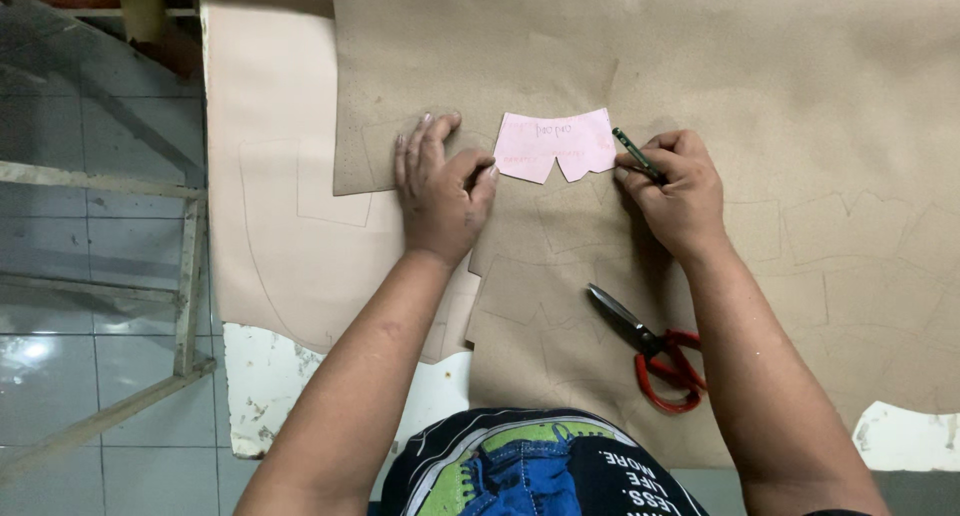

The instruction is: The person holds a pink paper pattern piece on a sheet of leather at a workbench and traces around its edge with a pen, repositioning the pattern and smoothing the leather as they draw the outline onto the material.

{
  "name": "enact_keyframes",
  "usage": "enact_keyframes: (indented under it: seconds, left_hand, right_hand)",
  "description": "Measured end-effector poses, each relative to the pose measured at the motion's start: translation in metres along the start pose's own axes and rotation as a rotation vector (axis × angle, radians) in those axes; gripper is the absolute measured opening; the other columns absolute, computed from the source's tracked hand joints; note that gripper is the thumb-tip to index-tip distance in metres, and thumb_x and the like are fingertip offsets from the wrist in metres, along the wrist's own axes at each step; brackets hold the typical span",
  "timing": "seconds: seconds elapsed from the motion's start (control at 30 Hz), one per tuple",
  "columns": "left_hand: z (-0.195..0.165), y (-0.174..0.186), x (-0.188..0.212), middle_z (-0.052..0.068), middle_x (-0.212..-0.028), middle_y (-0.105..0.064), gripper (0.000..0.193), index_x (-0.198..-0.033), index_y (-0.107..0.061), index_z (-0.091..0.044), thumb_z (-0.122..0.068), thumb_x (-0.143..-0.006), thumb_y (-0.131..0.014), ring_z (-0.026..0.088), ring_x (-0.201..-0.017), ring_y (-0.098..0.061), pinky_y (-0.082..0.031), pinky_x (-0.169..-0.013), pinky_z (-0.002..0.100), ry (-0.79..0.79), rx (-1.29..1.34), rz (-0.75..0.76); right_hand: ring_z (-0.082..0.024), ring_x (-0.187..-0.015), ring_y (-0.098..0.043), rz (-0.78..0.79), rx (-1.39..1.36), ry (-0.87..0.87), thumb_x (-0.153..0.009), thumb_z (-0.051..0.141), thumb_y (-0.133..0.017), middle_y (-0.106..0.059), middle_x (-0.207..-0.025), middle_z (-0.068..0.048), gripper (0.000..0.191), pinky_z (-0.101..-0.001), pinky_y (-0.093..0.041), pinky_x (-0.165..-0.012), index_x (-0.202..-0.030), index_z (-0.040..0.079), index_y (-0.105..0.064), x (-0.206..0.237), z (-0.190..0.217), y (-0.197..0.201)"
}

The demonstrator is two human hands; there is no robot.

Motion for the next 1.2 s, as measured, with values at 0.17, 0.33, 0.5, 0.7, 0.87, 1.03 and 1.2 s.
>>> enact_keyframes:
  seconds: [0.17, 0.33, 0.5, 0.7, 0.87, 1.03, 1.2]
  left_hand:
    - [-0.045, -0.054, 0.009, 0.004, -0.154, -0.052, 0.018, -0.121, -0.069, -0.011, -0.012, -0.113, -0.052, 0.024, -0.146, -0.046, -0.037, -0.123, 0.041, -0.232, -0.055, 0.256]
    - [-0.081, -0.055, 0.030, 0.022, -0.148, -0.045, 0.052, -0.138, -0.053, 0.000, -0.031, -0.097, -0.061, 0.039, -0.139, -0.044, -0.038, -0.120, 0.051, -0.426, -0.141, 0.096]
    - [-0.077, -0.047, 0.030, 0.019, -0.151, -0.042, 0.063, -0.146, -0.047, -0.007, -0.036, -0.094, -0.066, 0.040, -0.139, -0.043, -0.036, -0.120, 0.052, -0.433, -0.022, 0.059]
    - [-0.075, -0.055, 0.030, 0.022, -0.154, -0.040, 0.067, -0.149, -0.044, -0.004, -0.035, -0.095, -0.066, 0.044, -0.142, -0.039, -0.032, -0.121, 0.056, -0.419, -0.056, 0.099]
    - [-0.071, -0.057, 0.029, 0.019, -0.153, -0.043, 0.063, -0.148, -0.045, -0.008, -0.036, -0.095, -0.062, 0.044, -0.143, -0.038, -0.031, -0.120, 0.057, -0.366, -0.068, 0.117]
    - [-0.072, -0.059, 0.026, 0.022, -0.150, -0.044, 0.064, -0.145, -0.045, -0.003, -0.038, -0.094, -0.061, 0.043, -0.139, -0.041, -0.032, -0.119, 0.056, -0.360, -0.060, 0.189]
    - [-0.079, -0.046, 0.023, 0.020, -0.147, -0.046, 0.059, -0.142, -0.049, -0.004, -0.034, -0.093, -0.063, 0.040, -0.136, -0.043, -0.033, -0.119, 0.055, -0.421, -0.017, 0.128]
  right_hand:
    - [-0.019, -0.101, -0.062, 0.036, -0.067, 0.042, -0.087, 0.012, -0.081, -0.062, -0.111, -0.006, 0.019, -0.0311, -0.052, -0.084, -0.105, 0.008, -0.080, -0.004, 0.005, 0.000]
    - [-0.018, -0.092, -0.061, 0.159, -0.064, -0.132, -0.092, 0.016, -0.076, -0.059, -0.112, -0.005, 0.014, -0.0318, -0.052, -0.077, -0.097, 0.003, -0.075, -0.024, 0.010, -0.001]
    - [-0.021, -0.094, -0.064, 0.047, -0.202, 0.175, -0.106, 0.019, -0.068, -0.066, -0.100, -0.010, 0.016, -0.0339, -0.053, -0.080, -0.110, 0.006, -0.076, -0.042, 0.082, 0.000]
    - [-0.028, -0.088, -0.072, 0.421, -0.147, 0.178, -0.101, 0.025, -0.063, -0.075, -0.095, -0.013, 0.022, -0.0387, -0.055, -0.077, -0.108, 0.006, -0.071, -0.058, 0.135, -0.063]
    - [-0.034, -0.085, -0.071, 0.480, -0.069, 0.244, -0.101, 0.027, -0.063, -0.073, -0.089, -0.014, 0.023, -0.0438, -0.054, -0.075, -0.102, 0.004, -0.070, -0.062, 0.149, -0.079]
    - [-0.035, -0.082, -0.069, 0.409, 0.076, 0.340, -0.101, 0.028, -0.065, -0.072, -0.088, -0.015, 0.024, -0.0464, -0.053, -0.072, -0.103, 0.006, -0.072, -0.072, 0.148, -0.077]
    - [-0.033, -0.082, -0.070, 0.265, 0.107, 0.383, -0.103, 0.024, -0.066, -0.073, -0.090, -0.014, 0.020, -0.0436, -0.054, -0.070, -0.103, 0.005, -0.072, -0.088, 0.145, -0.062]
Point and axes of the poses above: each hand's wrist, its own x-axis away from the middle knuckle, its own y-axis out of the back of the hand, z = x × y, the point moved 9 cm from there along -x, towards the middle knuckle
